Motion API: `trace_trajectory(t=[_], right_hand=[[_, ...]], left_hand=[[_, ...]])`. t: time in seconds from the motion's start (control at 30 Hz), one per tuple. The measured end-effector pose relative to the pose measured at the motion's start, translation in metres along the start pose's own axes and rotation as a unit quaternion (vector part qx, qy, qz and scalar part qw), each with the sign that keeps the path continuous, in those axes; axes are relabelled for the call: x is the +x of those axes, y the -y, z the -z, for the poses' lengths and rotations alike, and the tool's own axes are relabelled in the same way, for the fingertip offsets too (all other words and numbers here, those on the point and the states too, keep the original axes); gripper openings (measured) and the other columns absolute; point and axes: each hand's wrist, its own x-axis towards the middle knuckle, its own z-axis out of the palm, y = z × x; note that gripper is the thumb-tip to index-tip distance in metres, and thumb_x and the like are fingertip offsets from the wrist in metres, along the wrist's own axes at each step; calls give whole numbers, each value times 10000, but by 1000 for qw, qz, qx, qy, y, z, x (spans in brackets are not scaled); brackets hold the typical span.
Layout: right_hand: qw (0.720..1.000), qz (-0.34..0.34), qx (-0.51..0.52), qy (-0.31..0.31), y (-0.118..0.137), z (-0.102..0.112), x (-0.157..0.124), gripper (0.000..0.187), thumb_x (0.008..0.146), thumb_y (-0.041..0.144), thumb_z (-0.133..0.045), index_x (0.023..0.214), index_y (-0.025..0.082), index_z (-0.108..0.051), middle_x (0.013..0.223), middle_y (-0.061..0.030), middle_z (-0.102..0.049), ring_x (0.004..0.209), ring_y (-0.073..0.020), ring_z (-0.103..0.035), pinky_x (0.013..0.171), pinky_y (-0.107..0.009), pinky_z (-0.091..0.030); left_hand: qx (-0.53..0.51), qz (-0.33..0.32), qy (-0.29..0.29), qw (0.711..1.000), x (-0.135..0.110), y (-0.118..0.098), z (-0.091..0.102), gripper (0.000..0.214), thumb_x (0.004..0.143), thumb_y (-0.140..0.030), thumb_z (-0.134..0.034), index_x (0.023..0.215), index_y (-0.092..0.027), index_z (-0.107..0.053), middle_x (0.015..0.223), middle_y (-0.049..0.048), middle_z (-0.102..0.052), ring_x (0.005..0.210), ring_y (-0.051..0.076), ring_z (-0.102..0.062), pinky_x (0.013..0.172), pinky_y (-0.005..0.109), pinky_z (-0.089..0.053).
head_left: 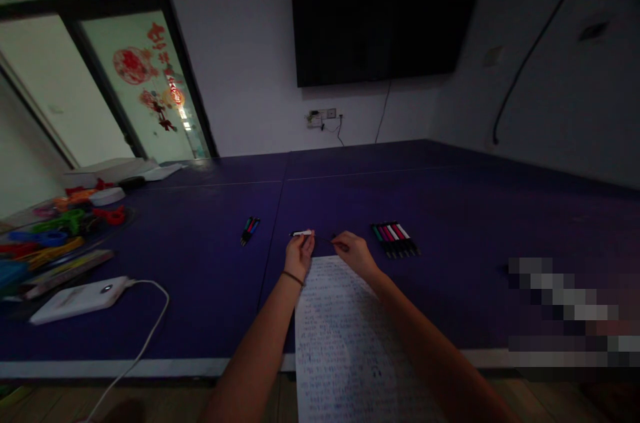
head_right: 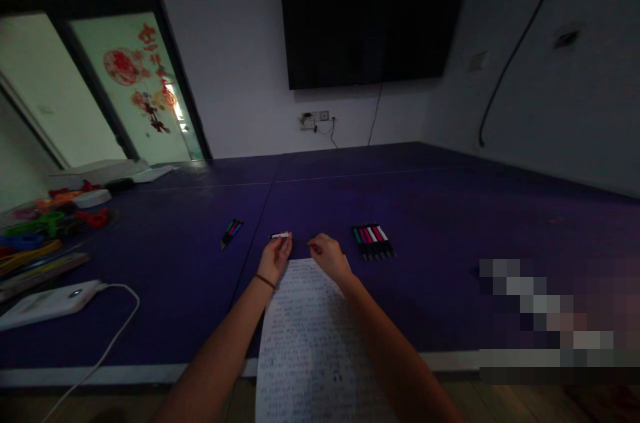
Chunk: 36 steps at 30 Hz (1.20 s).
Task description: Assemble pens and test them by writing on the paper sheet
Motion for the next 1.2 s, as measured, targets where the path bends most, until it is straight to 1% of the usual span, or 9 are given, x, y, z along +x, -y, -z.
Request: trace_trajectory(t=[0.17, 0.3, 0.4, 0.63, 0.7, 0.9, 1.07, 1.13, 1.2], right_hand=[[1000, 19, -8, -16, -1, 0, 0, 177, 700, 124, -454, 727, 177, -620, 695, -31, -591, 644, -122, -559, 567, -227, -446], [999, 24, -21, -32, -1, 2, 0, 180, 702, 117, -452, 722, 182, -619, 709, -32, -599, 666, -129, -567, 597, -240, -455], [998, 27, -33, -42, -1, 3, 0, 190, 699, 103, -449, 722, 181, -621, 719, -35, -605, 690, -134, -571, 635, -253, -459], [998, 33, -43, -31, 1, 3, 0, 185, 719, 110, -456, 745, 181, -625, 735, -38, -621, 713, -140, -578, 666, -260, -459], [998, 24, -39, -38, 1, 3, 0, 170, 718, 119, -467, 741, 178, -625, 723, -39, -626, 694, -140, -581, 648, -257, -461], [999, -7, -7, -50, -1, 3, 0, 150, 707, 146, -486, 715, 176, -633, 695, -37, -644, 662, -144, -591, 613, -249, -462], [995, -73, 44, -44, 0, 1, 1, 137, 692, 183, -507, 702, 189, -643, 654, -18, -655, 604, -137, -598, 560, -232, -463], [991, -108, 65, -42, 1, 0, 1, 136, 688, 197, -509, 691, 189, -644, 618, -10, -651, 566, -134, -595, 529, -224, -458], [988, -126, 72, -42, 0, 0, 1, 138, 683, 201, -508, 676, 188, -645, 592, -6, -646, 545, -133, -591, 513, -221, -453]], left_hand=[[39, 20, 19, 999, -2, 1, 2, 89, 657, -51, -555, 661, -134, -520, 689, 32, -618, 730, 147, -616, 679, 243, -472], [71, 13, 9, 997, -4, 1, 1, 96, 652, -74, -572, 675, -143, -509, 681, 19, -616, 707, 169, -622, 661, 267, -473], [86, 10, 11, 996, -4, 1, -1, 109, 650, -75, -573, 685, -147, -498, 685, 14, -616, 710, 181, -625, 682, 292, -471], [138, 34, 58, 988, -9, 6, -3, 137, 651, -80, -574, 733, -148, -488, 720, 31, -624, 726, 194, -623, 723, 343, -463], [147, 43, 72, 986, -10, 6, -3, 137, 658, -89, -571, 751, -148, -490, 732, 39, -627, 744, 197, -621, 731, 344, -460], [167, 96, 124, 973, -10, 3, -2, 114, 718, -156, -519, 827, -125, -504, 805, 108, -636, 758, 204, -619, 738, 346, -455], [149, 105, 137, 973, -11, 2, -3, 79, 731, -144, -492, 806, -120, -488, 813, 131, -638, 762, 196, -620, 750, 332, -451], [147, 101, 136, 974, -11, 3, -4, 72, 731, -139, -490, 801, -123, -485, 817, 129, -638, 759, 194, -620, 753, 333, -452], [147, 91, 132, 976, -11, 3, -4, 68, 730, -143, -496, 795, -126, -484, 824, 123, -638, 753, 189, -621, 760, 334, -451]])
